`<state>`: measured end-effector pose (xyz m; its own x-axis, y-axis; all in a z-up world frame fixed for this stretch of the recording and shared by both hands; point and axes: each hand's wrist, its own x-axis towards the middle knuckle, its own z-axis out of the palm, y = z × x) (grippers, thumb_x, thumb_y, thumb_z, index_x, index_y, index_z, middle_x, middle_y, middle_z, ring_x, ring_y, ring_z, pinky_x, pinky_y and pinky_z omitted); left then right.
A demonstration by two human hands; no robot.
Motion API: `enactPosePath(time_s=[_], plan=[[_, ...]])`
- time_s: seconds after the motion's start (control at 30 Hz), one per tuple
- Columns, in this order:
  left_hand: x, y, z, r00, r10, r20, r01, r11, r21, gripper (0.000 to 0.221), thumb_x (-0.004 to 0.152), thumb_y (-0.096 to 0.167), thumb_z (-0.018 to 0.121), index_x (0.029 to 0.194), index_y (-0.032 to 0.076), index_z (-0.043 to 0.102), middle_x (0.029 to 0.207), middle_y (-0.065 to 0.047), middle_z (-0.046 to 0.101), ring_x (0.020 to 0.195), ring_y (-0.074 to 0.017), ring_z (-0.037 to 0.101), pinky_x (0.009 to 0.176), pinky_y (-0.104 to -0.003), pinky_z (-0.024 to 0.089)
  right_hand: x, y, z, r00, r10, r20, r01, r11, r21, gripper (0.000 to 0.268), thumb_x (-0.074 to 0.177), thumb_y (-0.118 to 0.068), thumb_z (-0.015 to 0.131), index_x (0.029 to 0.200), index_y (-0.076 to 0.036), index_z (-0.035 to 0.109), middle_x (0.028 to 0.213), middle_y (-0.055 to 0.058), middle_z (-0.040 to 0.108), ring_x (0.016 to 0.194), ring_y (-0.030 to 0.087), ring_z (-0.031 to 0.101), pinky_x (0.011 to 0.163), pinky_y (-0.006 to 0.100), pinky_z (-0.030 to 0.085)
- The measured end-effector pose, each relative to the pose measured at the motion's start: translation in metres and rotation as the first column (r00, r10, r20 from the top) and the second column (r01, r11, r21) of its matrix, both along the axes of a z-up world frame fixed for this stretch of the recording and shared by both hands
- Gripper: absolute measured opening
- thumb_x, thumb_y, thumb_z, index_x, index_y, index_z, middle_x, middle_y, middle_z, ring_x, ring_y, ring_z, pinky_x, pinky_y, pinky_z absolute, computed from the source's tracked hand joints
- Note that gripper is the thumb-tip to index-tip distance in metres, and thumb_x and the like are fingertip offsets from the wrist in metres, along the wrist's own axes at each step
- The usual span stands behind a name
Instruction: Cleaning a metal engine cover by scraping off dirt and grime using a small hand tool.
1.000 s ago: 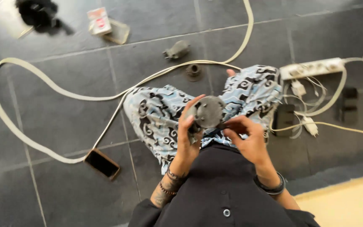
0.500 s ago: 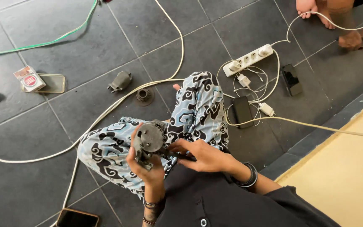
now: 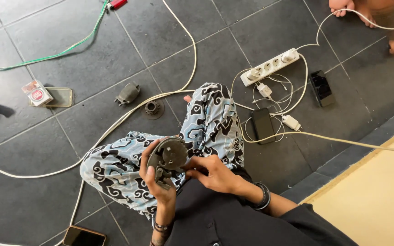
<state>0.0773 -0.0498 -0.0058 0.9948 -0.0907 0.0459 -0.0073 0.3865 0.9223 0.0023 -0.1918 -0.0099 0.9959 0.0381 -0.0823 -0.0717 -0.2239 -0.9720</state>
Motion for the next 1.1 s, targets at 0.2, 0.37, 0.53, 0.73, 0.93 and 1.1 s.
enactPosePath(time_s=[0.2, 0.37, 0.53, 0.73, 0.93, 1.1], plan=[[0.003, 0.001, 0.002, 0.999, -0.045, 0.026, 0.047, 0.997, -0.066, 0.062, 0.091, 0.046, 0.054, 0.125, -0.006, 0.062, 0.123, -0.025, 0.068, 0.115, -0.0362, 0.068, 0.101, -0.045, 0.057, 0.0, 0.008, -0.007, 0.99, 0.031, -0.14, 0.031, 0.908, 0.419, 0.021, 0.104, -0.009, 0.061, 0.12, 0.002, 0.066, 0.084, 0.011, 0.076, 0.048, 0.009, 0.049, 0.048, 0.022, 0.046], [0.013, 0.007, -0.018, 0.992, -0.076, 0.098, 0.083, 0.994, -0.067, 0.069, 0.093, 0.05, 0.046, 0.124, -0.01, 0.059, 0.12, -0.033, 0.067, 0.111, -0.0396, 0.07, 0.096, -0.047, 0.057, 0.005, 0.018, -0.008, 0.985, 0.072, -0.158, 0.055, 0.732, 0.679, 0.012, 0.104, -0.008, 0.058, 0.106, 0.003, 0.062, 0.083, 0.021, 0.074, 0.042, 0.016, 0.056, 0.037, 0.023, 0.043], [0.022, 0.015, -0.029, 0.989, -0.057, 0.138, 0.07, 0.994, -0.089, 0.075, 0.093, 0.05, 0.04, 0.126, -0.016, 0.055, 0.116, -0.039, 0.066, 0.107, -0.0408, 0.07, 0.094, -0.048, 0.055, -0.001, 0.022, -0.032, 0.987, 0.034, -0.156, 0.099, 0.631, 0.769, 0.011, 0.102, 0.004, 0.057, 0.099, 0.012, 0.063, 0.074, 0.028, 0.07, 0.038, 0.013, 0.056, 0.032, 0.021, 0.041], [0.02, 0.01, -0.03, 0.991, -0.07, 0.114, 0.08, 0.993, -0.086, 0.074, 0.094, 0.051, 0.039, 0.125, -0.015, 0.056, 0.115, -0.038, 0.067, 0.106, -0.0391, 0.071, 0.093, -0.047, 0.056, 0.006, 0.023, -0.028, 0.98, 0.016, -0.199, 0.155, 0.571, 0.806, 0.013, 0.103, 0.003, 0.056, 0.096, 0.013, 0.06, 0.069, 0.029, 0.067, 0.037, 0.014, 0.056, 0.029, 0.021, 0.041], [0.03, 0.013, -0.026, 0.994, -0.007, 0.109, 0.01, 0.999, -0.033, 0.077, 0.092, 0.053, 0.036, 0.123, -0.014, 0.059, 0.11, -0.035, 0.069, 0.101, -0.035, 0.072, 0.09, -0.043, 0.057, -0.004, 0.015, -0.046, 0.962, 0.06, -0.265, 0.187, 0.562, 0.806, 0.012, 0.104, -0.003, 0.056, 0.102, 0.009, 0.058, 0.067, 0.033, 0.066, 0.034, 0.014, 0.053, 0.027, 0.022, 0.039], [0.027, 0.001, -0.015, 0.997, 0.005, 0.077, 0.0, 0.998, -0.065, 0.074, 0.091, 0.054, 0.044, 0.119, -0.01, 0.067, 0.107, -0.029, 0.073, 0.098, -0.0295, 0.073, 0.088, -0.042, 0.057, 0.0, 0.021, -0.044, 0.961, 0.018, -0.276, 0.213, 0.587, 0.781, 0.012, 0.103, -0.003, 0.054, 0.108, 0.008, 0.056, 0.062, 0.034, 0.064, 0.029, 0.019, 0.051, 0.023, 0.027, 0.039]])
